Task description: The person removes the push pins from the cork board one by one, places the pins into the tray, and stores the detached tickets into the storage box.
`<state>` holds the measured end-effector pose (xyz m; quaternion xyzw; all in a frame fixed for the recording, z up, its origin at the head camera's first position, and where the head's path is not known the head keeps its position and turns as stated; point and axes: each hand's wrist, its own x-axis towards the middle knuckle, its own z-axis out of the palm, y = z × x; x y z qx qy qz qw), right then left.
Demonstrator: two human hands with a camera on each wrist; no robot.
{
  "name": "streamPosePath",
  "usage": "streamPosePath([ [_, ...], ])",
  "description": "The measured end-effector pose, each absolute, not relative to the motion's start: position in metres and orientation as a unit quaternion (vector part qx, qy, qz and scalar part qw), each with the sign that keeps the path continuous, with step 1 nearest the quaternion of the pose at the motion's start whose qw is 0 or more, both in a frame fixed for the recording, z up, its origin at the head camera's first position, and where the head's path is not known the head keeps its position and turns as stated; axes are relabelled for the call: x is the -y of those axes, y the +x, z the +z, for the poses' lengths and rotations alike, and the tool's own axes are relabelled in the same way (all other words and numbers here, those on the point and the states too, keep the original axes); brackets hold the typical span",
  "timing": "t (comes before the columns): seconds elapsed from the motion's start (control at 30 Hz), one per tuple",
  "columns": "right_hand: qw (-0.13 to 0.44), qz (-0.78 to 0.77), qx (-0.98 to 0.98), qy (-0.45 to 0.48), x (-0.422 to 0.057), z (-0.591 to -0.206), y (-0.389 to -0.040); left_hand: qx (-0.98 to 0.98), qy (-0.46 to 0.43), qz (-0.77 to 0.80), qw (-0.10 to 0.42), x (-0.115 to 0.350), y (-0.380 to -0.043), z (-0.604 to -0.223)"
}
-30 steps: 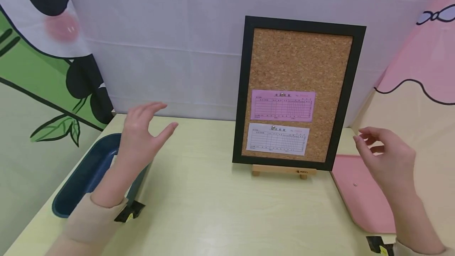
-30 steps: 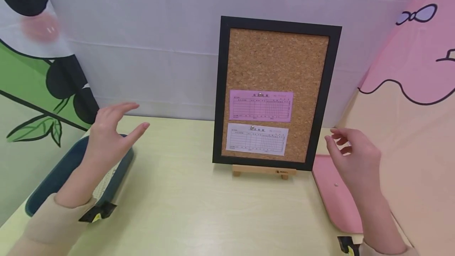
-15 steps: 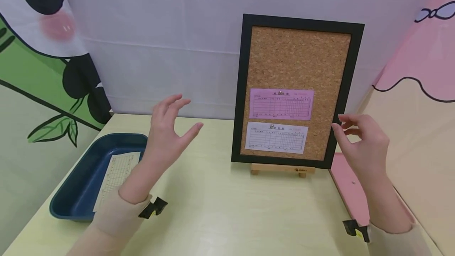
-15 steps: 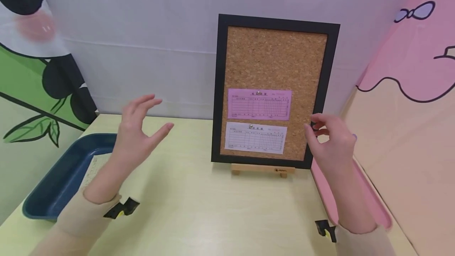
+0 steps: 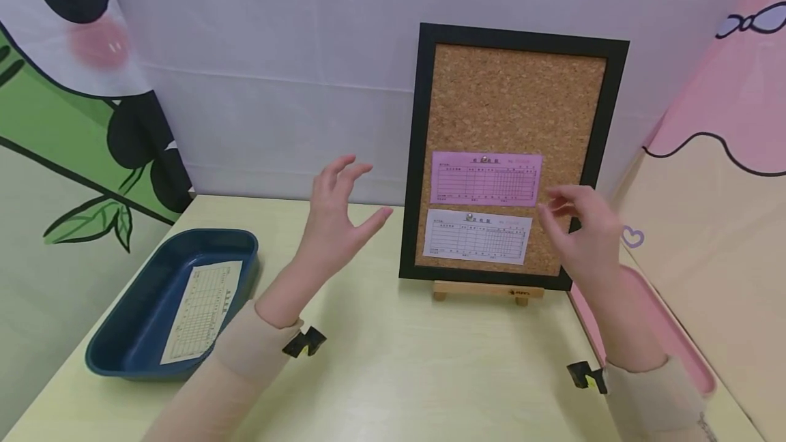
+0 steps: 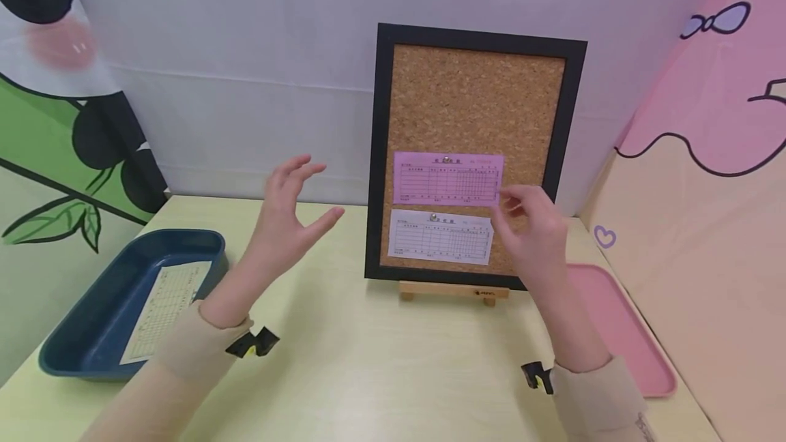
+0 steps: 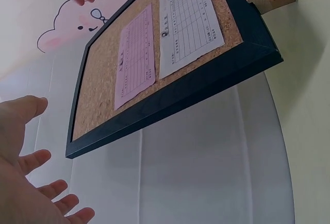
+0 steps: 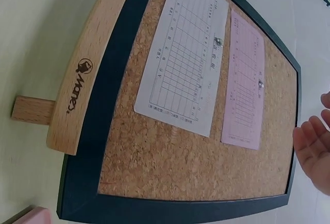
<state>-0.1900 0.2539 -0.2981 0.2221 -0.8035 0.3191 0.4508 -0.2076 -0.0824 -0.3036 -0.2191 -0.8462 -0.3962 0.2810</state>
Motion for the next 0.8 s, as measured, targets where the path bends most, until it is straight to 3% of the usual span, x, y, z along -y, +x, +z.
streamPosePath([
  [0.5,0.384,0.3,0.853,0.188,-0.236,-0.308,-0.223,0.859,-0.205,-0.419,0.213,0.054,-0.238,-0.316],
  [0.8,0.357,0.294,0.869,0.175,-0.223,-0.301,-0.242,0.862,-0.223,-0.407,0.205,0.03,-0.257,-0.316],
])
